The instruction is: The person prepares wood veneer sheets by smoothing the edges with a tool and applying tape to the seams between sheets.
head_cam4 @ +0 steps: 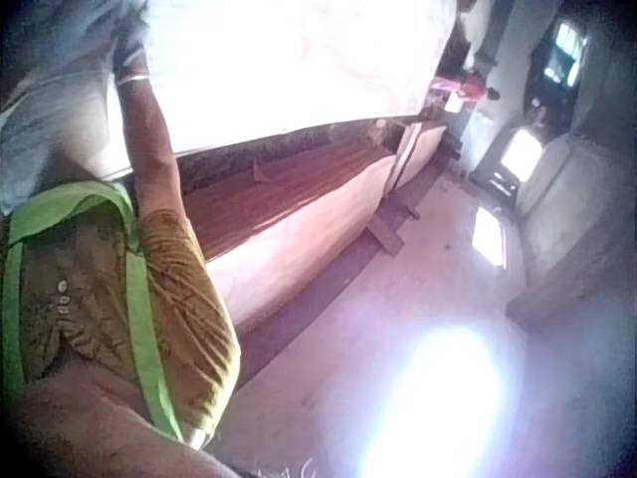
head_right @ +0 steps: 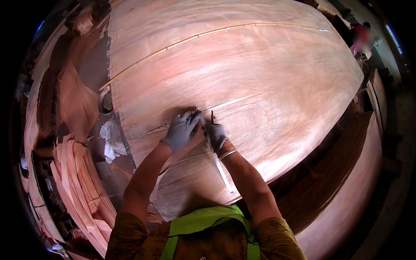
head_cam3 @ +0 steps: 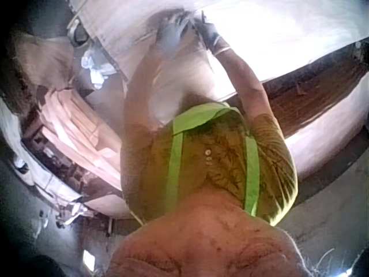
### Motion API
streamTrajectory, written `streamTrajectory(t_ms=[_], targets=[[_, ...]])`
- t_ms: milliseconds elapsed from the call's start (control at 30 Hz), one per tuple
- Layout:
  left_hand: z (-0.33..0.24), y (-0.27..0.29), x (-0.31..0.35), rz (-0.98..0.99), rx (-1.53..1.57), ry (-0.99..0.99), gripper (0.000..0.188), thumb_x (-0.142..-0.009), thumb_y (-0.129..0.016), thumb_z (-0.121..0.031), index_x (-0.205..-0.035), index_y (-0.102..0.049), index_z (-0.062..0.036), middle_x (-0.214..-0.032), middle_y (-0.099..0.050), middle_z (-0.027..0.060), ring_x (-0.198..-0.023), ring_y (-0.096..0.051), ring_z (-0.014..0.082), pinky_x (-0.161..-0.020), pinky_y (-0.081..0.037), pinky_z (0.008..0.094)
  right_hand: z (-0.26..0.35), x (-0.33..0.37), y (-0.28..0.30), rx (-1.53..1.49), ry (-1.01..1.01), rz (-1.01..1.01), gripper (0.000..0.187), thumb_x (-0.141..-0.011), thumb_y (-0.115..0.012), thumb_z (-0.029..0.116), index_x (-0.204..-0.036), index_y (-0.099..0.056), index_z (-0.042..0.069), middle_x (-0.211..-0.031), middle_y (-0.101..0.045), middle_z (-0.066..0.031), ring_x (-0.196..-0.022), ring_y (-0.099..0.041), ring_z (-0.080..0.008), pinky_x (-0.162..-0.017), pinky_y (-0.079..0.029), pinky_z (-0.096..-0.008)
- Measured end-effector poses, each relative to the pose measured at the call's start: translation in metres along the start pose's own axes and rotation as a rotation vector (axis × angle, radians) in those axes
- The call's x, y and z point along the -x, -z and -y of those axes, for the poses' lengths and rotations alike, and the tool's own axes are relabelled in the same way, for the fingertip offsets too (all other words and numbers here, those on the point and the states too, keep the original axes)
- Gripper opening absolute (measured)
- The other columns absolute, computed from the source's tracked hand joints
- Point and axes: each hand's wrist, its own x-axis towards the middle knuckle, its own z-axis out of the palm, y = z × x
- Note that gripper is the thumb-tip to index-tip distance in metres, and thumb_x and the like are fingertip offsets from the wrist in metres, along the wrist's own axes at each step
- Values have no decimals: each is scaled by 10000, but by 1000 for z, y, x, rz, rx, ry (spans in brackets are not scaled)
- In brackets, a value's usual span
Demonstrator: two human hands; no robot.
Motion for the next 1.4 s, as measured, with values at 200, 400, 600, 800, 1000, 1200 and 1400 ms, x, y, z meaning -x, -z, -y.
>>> streamTrajectory(t_ms=[200,400,600,800,1000,1200,1400], targets=[[13,-21,4,102,-112,-92,432,-848,-528,-218,-1254,-531,-71,-1302,-521,121,-1148,-500,262,-849,-409,411,-5,34,37,97,248,122,177,-879,-626,187,-841,-665,19,-653,-573,-8,-513,-483,-102,-471,-370,-249],[18,-19,0,131,-304,-185,383,-890,-452,-199,-1257,-551,-154,-1381,-476,108,-1276,-437,237,-999,-348,443,-4,83,75,39,-145,180,198,-903,-624,229,-966,-645,42,-626,-532,25,-434,-427,-62,-401,-328,-209],[-6,-14,1,353,-344,-365,430,-928,-398,-232,-1345,-469,-307,-1438,-408,132,-1317,-381,310,-1082,-235,524,-21,85,69,-72,-116,177,182,-904,-630,228,-946,-660,53,-623,-546,38,-439,-429,-46,-393,-298,-196],[-22,-27,11,276,-334,-265,499,-933,-384,-188,-1369,-403,-431,-1409,-410,198,-1302,-369,375,-1080,-224,552,-46,82,62,95,91,172,155,-890,-614,171,-934,-661,30,-684,-606,-2,-538,-535,-93,-476,-421,-277],[-18,-26,13,248,-237,-272,504,-901,-431,-161,-1332,-463,-419,-1379,-404,221,-1274,-386,387,-1008,-301,587,-46,136,4,809,713,1,66,-858,-610,160,-876,-607,96,-789,-642,-131,-696,-585,-382,-566,-475,-415],[-17,-26,20,83,-105,-258,473,-876,-464,-170,-1301,-522,-369,-1370,-417,188,-1248,-411,377,-975,-336,597,26,187,8,670,927,146,133,-793,-635,64,-917,-587,71,-825,-631,-125,-660,-621,-329,-563,-481,-388],[-24,22,106,-466,29,348,350,-841,-568,-114,-1191,-592,-107,-1192,-560,164,-1121,-519,329,-935,-411,465,73,237,24,608,1019,109,113,-751,-622,-40,-849,-580,-5,-1059,-557,-207,-880,-575,-295,-675,-469,-323]])
